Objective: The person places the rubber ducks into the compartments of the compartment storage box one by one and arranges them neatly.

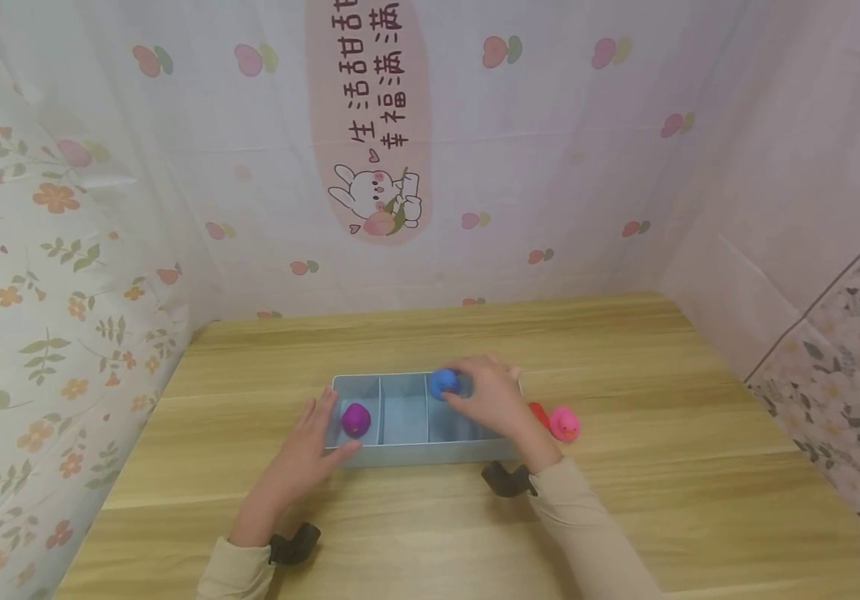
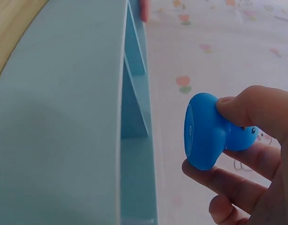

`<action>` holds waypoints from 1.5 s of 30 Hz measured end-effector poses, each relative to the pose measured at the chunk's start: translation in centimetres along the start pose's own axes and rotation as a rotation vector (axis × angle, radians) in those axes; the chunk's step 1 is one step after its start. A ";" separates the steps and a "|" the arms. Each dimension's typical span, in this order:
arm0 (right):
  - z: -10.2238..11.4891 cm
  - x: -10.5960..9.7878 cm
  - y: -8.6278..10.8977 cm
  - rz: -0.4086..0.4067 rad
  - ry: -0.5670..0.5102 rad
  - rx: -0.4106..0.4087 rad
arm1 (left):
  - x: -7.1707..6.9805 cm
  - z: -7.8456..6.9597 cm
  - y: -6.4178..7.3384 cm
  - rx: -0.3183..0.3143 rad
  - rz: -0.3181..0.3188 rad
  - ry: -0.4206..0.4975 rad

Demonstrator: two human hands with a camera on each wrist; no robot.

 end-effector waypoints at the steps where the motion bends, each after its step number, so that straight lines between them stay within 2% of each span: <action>1: 0.3 0.1 -0.1 -0.001 0.004 -0.004 | 0.0 0.0 0.0 -0.001 0.001 0.002; 5: 1.2 0.7 -0.5 0.005 0.018 -0.003 | 0.0 0.0 0.1 -0.004 0.002 0.008; 14: 3.1 3.0 -1.2 0.042 0.072 -0.060 | -0.1 0.0 0.1 -0.008 -0.002 -0.002; 20: 3.6 4.7 -1.2 0.098 0.155 -0.060 | 0.0 -0.2 0.1 -0.002 -0.007 0.002; 29: 4.2 6.1 -1.9 0.142 0.312 -0.065 | 0.0 -0.1 0.0 0.002 -0.007 -0.009; 39: 4.1 7.8 -2.2 0.215 0.364 -0.024 | 0.1 0.0 0.0 -0.003 0.006 -0.022; 45: 4.4 7.9 -2.3 0.214 0.353 -0.001 | 0.1 -0.1 -0.1 -0.004 0.002 -0.014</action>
Point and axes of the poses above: each hand's wrist, its own y-axis away from the middle knuckle, its own x-axis out of the palm, z = x × y, the point moved 8 cm from there along -y, towards the middle knuckle, and after that the axes turned 11 degrees about y, right-handed, at the moved point
